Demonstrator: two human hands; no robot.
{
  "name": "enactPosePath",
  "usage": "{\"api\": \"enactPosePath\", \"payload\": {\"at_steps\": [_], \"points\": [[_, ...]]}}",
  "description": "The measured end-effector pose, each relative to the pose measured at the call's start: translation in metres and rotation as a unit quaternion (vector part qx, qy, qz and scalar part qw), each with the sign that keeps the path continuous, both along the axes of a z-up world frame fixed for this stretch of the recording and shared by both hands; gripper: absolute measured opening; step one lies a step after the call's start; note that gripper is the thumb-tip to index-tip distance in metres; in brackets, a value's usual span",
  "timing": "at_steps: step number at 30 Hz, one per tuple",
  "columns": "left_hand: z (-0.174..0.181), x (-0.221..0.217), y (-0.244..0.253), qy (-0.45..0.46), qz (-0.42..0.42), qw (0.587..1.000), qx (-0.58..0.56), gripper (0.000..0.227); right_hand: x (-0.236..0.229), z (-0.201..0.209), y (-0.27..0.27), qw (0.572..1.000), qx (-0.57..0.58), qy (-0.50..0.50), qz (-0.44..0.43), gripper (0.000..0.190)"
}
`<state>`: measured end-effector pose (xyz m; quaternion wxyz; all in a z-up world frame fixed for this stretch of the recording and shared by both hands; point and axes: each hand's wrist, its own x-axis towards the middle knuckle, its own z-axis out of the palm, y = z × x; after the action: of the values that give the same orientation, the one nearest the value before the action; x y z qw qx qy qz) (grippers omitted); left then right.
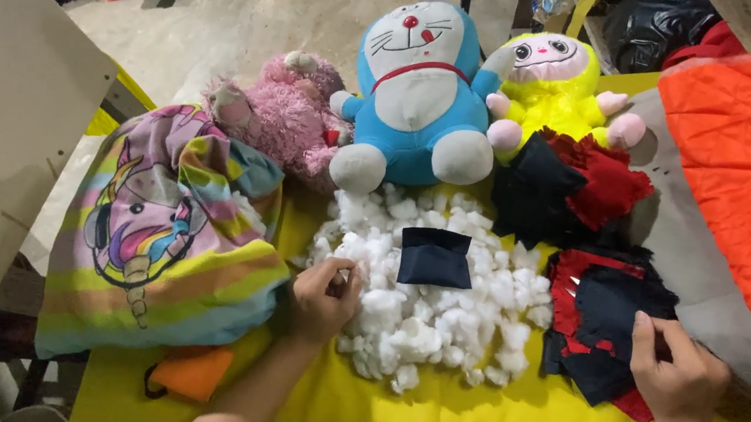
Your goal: The person holds a small dark fabric pouch and repeatedly stuffs white cotton-like material into it by hand. The workspace is a yellow surface cluttered with various stuffed toys and fabric scraps. The person adjusts the pouch and the filling material multiple times during the process.
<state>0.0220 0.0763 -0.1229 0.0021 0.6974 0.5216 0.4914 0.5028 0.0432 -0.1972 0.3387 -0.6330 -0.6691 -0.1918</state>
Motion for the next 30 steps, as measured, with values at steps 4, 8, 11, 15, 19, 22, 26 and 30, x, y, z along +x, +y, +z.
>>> {"api": "enactPosePath", "payload": {"at_steps": [4, 8, 11, 15, 19, 22, 26, 30], "points": [[0.0, 0.002, 0.002, 0.01, -0.009, 1.0, 0.002, 0.012, -0.013, 0.022, 0.002, 0.999, 0.03, 0.025, -0.004, 0.026], [-0.001, 0.003, 0.002, 0.01, -0.024, 0.999, 0.024, 0.016, -0.05, 0.088, 0.019, 0.987, 0.08, 0.024, 0.139, 0.026], [0.002, 0.004, 0.002, 0.014, -0.021, 0.999, 0.023, 0.018, -0.082, 0.134, 0.034, 0.971, 0.092, 0.009, 0.218, 0.032], [0.0, 0.002, 0.001, 0.015, -0.01, 1.0, 0.012, 0.016, -0.122, 0.17, 0.054, 0.93, 0.1, 0.0, 0.353, 0.032], [0.028, 0.016, 0.003, -0.003, -0.016, 0.997, 0.072, 0.013, -0.154, 0.181, 0.075, 0.915, 0.042, 0.007, 0.401, 0.023], [0.052, 0.023, 0.008, -0.002, -0.028, 0.997, 0.071, 0.008, -0.179, 0.182, 0.088, 0.903, 0.004, 0.105, 0.417, 0.006], [0.065, 0.032, 0.02, -0.045, -0.113, 0.992, 0.039, 0.01, -0.196, 0.159, 0.104, 0.918, -0.093, 0.061, 0.38, 0.03], [0.065, 0.033, 0.018, -0.053, -0.142, 0.988, 0.008, 0.012, -0.197, 0.128, 0.116, 0.915, -0.167, 0.029, 0.367, 0.031]]}}
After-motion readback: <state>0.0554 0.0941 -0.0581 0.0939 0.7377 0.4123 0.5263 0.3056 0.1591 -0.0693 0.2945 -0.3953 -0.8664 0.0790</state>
